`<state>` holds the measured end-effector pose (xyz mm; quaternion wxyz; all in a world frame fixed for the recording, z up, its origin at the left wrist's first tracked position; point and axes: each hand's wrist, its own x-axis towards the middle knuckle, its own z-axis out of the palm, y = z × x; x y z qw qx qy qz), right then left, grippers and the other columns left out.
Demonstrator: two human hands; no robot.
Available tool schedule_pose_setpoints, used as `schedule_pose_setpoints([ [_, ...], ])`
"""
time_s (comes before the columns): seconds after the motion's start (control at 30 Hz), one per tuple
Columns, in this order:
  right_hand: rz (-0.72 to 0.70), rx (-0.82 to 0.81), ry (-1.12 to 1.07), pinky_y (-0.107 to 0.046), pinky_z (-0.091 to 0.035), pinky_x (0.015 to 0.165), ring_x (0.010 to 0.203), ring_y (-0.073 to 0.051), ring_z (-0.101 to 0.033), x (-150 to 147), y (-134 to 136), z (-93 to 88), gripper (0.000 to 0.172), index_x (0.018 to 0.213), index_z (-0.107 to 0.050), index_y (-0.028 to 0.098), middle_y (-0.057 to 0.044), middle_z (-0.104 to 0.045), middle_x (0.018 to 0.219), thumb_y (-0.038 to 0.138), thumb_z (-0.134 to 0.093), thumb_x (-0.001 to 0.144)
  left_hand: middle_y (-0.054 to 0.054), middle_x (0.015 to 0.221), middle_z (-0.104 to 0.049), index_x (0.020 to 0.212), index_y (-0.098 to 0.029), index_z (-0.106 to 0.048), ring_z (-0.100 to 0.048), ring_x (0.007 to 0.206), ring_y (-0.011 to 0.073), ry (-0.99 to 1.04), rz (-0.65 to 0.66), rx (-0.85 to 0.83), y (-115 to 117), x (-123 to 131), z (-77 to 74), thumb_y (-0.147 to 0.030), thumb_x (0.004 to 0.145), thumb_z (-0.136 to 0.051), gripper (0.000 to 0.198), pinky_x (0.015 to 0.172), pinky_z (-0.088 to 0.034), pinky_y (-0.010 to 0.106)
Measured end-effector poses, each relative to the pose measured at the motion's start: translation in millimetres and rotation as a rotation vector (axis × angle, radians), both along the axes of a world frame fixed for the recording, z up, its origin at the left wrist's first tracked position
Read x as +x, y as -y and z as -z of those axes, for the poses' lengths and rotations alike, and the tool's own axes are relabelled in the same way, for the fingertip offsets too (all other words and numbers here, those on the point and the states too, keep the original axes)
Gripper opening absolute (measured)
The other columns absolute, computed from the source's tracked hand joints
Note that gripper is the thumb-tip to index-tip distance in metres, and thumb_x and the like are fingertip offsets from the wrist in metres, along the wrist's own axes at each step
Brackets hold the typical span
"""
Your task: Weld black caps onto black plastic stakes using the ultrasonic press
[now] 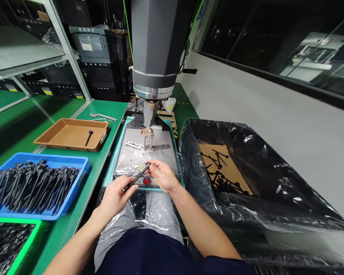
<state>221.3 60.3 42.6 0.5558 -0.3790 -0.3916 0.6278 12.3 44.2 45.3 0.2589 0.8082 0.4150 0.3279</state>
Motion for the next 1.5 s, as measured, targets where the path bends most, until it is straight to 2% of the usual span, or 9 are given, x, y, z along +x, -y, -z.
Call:
schedule_pose_setpoints([
  [0.13,0.024,0.010,0.008,-0.031,-0.050,0.071,0.074,-0.016,-0.061,-8.8,-1.0,4.2,0.042,0.089,-0.069,0.018,-0.004,-0.068,0.086,0.049,-0.085,0.066,0.007,0.087,-0.072,0.099,-0.017,-0.071,-0.065,0.078,0.0198,0.093,-0.051,-0.158,2.3,-0.1,7.0,-0.038,0.091,-0.055,0.028,0.073,-0.048,0.030],
  [0.33,-0.067,0.037,0.039,-0.027,-0.050,0.062,0.075,-0.016,-0.063,-26.0,-5.7,10.2,0.035,0.094,-0.070,0.019,-0.005,-0.071,0.092,0.038,-0.084,0.069,0.004,0.075,-0.069,0.092,-0.014,-0.072,-0.061,0.068,0.0165,0.327,-0.101,-0.493,7.8,-8.0,27.4,-0.044,0.089,-0.056,0.034,0.066,-0.047,0.027],
  [0.6,-0.129,-0.032,0.065,-0.026,-0.049,0.056,0.070,-0.016,-0.064,-51.1,-11.9,10.1,0.041,0.099,-0.066,0.019,-0.004,-0.071,0.084,0.034,-0.084,0.066,0.012,0.087,-0.072,0.100,-0.009,-0.067,-0.064,0.069,0.0156,0.626,0.006,-0.897,12.8,-9.5,39.3,-0.054,0.083,-0.061,0.048,0.062,-0.049,0.026],
  [0.73,-0.055,-0.030,0.087,-0.024,-0.047,0.054,0.067,-0.015,-0.060,-65.8,-16.3,14.4,0.041,0.091,-0.061,0.019,-0.001,-0.067,0.077,0.034,-0.086,0.063,0.010,0.093,-0.069,0.102,-0.012,-0.066,-0.064,0.077,0.0166,0.592,-0.017,-0.798,14.3,-18.6,41.6,-0.046,0.084,-0.062,0.039,0.070,-0.051,0.028],
  [0.9,-0.046,0.003,0.149,-0.025,-0.046,0.052,0.060,-0.013,-0.056,-86.5,-20.9,20.8,0.042,0.086,-0.054,0.021,0.002,-0.062,0.070,0.034,-0.086,0.061,0.004,0.078,-0.065,0.087,-0.016,-0.066,-0.059,0.075,0.0157,0.364,-0.097,-0.538,15.7,-36.1,41.9,-0.034,0.088,-0.057,0.021,0.073,-0.048,0.028],
  [1.03,-0.082,0.023,0.181,-0.024,-0.046,0.052,0.060,-0.013,-0.056,-102.7,-29.0,22.6,0.041,0.086,-0.052,0.021,0.004,-0.060,0.068,0.034,-0.083,0.062,0.000,0.067,-0.059,0.070,-0.016,-0.057,-0.055,0.065,0.0133,0.356,-0.097,-0.576,12.7,-46.8,33.4,-0.035,0.087,-0.057,0.025,0.065,-0.045,0.025],
  [1.27,-0.104,0.012,0.180,-0.023,-0.042,0.048,0.055,-0.011,-0.052,-123.2,-51.0,18.0,0.043,0.084,-0.049,0.021,0.006,-0.057,0.065,0.034,-0.082,0.060,0.000,0.067,-0.058,0.072,-0.017,-0.054,-0.055,0.063,0.0133,0.438,-0.068,-0.686,-3.2,-60.8,23.0,-0.040,0.085,-0.060,0.027,0.062,-0.047,0.026],
  [1.4,-0.106,0.040,0.169,-0.024,-0.045,0.050,0.059,-0.012,-0.055,-127.3,-62.0,16.4,0.043,0.087,-0.049,0.021,0.004,-0.059,0.070,0.032,-0.081,0.061,0.002,0.071,-0.061,0.075,-0.016,-0.055,-0.054,0.064,0.0131,0.358,-0.081,-0.636,-19.5,-71.5,21.5,-0.038,0.086,-0.057,0.025,0.062,-0.044,0.025],
  [1.5,-0.161,0.057,0.145,-0.027,-0.049,0.054,0.064,-0.014,-0.059,-125.6,-67.8,15.6,0.046,0.096,-0.051,0.020,0.002,-0.061,0.076,0.031,-0.081,0.062,-0.001,0.067,-0.058,0.071,-0.016,-0.056,-0.051,0.063,0.0122,0.220,-0.138,-0.499,-36.8,-80.6,16.6,-0.035,0.087,-0.056,0.025,0.060,-0.040,0.023],
])
